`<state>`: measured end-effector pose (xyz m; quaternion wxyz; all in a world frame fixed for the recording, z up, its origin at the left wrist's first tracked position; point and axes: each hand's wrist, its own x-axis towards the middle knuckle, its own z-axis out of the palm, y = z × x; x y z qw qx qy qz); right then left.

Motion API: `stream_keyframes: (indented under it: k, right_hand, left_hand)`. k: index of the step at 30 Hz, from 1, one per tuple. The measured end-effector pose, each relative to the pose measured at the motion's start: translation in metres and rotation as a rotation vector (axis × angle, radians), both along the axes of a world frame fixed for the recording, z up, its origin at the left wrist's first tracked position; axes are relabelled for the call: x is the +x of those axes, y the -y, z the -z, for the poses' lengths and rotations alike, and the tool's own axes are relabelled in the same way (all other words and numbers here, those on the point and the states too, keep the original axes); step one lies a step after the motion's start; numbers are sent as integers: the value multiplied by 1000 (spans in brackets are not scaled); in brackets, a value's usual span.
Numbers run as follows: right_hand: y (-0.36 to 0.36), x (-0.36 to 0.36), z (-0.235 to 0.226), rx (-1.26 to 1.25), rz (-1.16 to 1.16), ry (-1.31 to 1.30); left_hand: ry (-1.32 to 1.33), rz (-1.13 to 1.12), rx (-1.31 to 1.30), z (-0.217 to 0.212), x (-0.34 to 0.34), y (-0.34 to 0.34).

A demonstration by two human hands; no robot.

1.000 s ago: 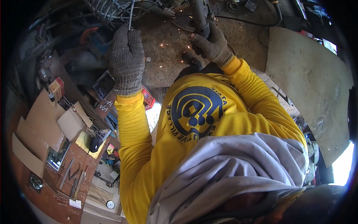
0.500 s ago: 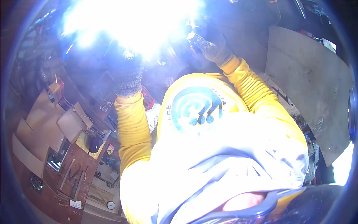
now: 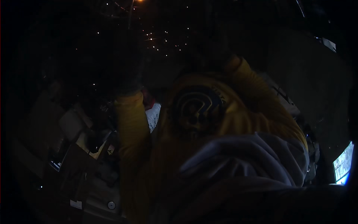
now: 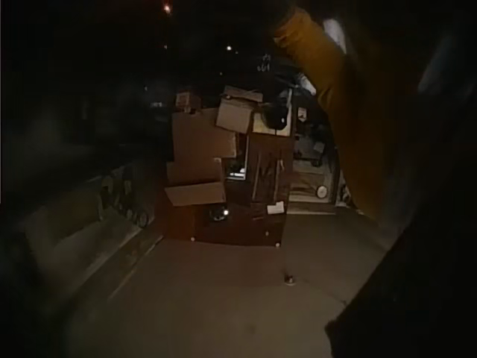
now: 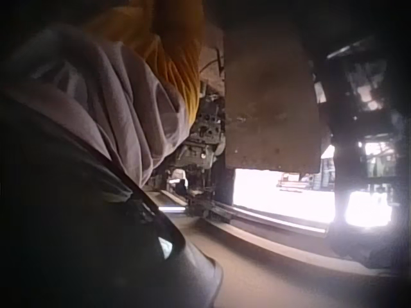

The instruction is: The person welds the metal wires of a cage using a welding rod and a hand-held tool while wearing gloves.

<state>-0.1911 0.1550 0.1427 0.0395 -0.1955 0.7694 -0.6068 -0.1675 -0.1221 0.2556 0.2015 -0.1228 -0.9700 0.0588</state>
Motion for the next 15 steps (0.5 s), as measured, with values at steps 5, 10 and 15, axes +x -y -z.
stream_keyframes:
  k: [5,10,15]
  right_hand:
    - [6,-5,-31,-151,77,149]
    - [12,-3,-26,-252,78,382]
    - [11,-3,-32,-229,66,550]
  left_hand:
    - [162,-106,520,-32,-18,-28]
    - [212,-155,529,-31,-18,-27]
    - [256,-220,587,-28,-18,-26]
